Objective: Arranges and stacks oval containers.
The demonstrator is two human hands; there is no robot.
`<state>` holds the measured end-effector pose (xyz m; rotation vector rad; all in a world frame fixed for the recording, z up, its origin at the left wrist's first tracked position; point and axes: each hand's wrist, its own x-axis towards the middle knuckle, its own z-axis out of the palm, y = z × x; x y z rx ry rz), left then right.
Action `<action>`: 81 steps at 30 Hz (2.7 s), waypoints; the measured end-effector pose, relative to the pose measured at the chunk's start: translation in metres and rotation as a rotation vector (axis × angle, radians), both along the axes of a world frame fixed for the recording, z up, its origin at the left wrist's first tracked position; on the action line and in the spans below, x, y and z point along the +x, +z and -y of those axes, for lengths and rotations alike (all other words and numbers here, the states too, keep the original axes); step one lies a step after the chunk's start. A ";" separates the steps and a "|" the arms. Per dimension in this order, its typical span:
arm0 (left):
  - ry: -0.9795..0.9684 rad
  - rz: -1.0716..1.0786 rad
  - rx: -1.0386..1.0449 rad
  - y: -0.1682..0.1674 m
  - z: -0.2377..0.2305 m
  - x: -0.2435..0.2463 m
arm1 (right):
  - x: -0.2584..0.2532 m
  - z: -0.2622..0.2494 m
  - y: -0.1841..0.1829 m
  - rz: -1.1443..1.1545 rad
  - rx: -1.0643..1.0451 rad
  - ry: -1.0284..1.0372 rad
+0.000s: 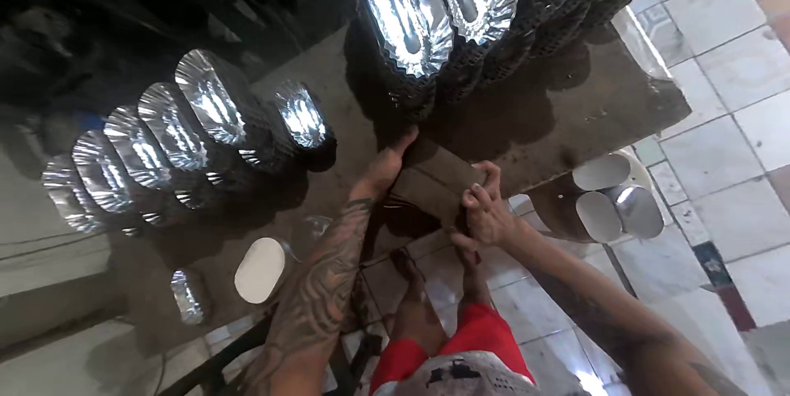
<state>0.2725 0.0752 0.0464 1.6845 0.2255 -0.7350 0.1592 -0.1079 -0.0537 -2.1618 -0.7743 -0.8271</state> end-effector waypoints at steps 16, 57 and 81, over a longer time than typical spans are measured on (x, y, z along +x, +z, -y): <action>0.025 -0.106 -0.134 0.019 -0.027 -0.029 | -0.009 -0.018 0.018 -0.090 0.011 -0.054; 1.108 -0.687 -0.596 -0.006 -0.211 -0.165 | -0.030 -0.238 0.146 -1.508 0.754 -0.205; 1.461 0.430 -0.371 -0.044 -0.127 -0.176 | 0.111 -0.246 0.059 -1.718 0.221 0.941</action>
